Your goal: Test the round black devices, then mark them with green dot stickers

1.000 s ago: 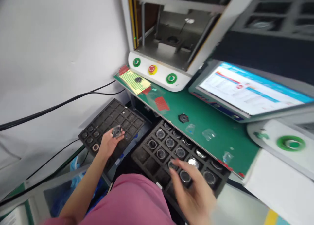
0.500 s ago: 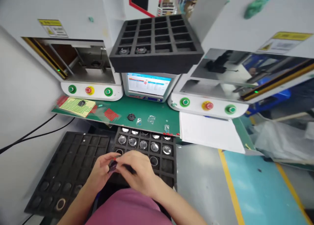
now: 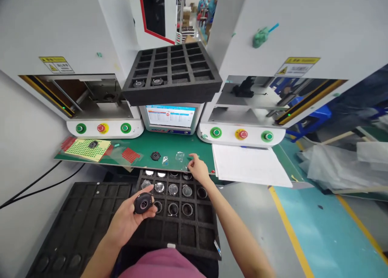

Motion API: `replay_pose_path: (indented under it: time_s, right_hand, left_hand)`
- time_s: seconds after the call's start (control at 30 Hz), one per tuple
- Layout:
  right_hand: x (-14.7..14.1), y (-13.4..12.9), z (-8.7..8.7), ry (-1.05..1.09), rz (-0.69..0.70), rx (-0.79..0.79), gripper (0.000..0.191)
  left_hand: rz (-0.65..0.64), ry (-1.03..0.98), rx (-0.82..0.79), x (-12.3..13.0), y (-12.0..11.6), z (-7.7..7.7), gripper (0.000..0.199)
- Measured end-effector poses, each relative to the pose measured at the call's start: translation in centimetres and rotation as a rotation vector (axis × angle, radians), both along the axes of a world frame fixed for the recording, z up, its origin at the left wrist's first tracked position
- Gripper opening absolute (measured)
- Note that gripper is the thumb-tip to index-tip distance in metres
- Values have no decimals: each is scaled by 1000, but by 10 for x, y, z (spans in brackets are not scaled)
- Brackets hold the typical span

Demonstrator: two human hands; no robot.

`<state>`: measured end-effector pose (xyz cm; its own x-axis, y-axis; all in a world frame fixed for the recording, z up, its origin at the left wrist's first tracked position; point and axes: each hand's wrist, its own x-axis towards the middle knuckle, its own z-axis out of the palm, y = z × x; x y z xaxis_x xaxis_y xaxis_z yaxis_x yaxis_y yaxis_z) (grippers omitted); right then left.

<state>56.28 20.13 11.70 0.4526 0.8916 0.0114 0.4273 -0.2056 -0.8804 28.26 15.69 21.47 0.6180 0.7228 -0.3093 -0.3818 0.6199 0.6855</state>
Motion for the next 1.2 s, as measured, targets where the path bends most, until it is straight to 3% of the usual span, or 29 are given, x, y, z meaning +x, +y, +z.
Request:
replay_pose_path:
  time_s: [0.1,0.17,0.27,0.37,0.47,0.53,0.63,0.83,1.2]
  right_hand:
    - [-6,-4,6,-32,-60,-4,23]
    - [-16,-12,20,-29,-76,53,27]
    - [-39,-37,58,29,-37,184,31]
    - [-69,-71,104,127,73,297,14]
    - [-92,-100,139,454,236,340,12]
    - [-101,-111,150,712,310,305,12]
    - [-107,-120,155,931,350,220,13]
    - [-111,-129,156,1131,364,77,19]
    - [-119,-136,157,1297,320,-1,23]
  left_hand:
    - [-14,-9,170,5,-1,9,53]
    - [-2,-12,278,7,-2,12,51]
    - [-1,-3,354,8,-5,14,47]
    - [-13,-3,436,8,-9,14,46]
    - [32,69,655,7,-15,14,49]
    - [56,147,841,5,-17,16,54]
    - [42,208,1041,1,-18,20,57]
    - [26,342,1245,-4,-15,31,57]
    - [36,337,1299,-3,-12,33,55]
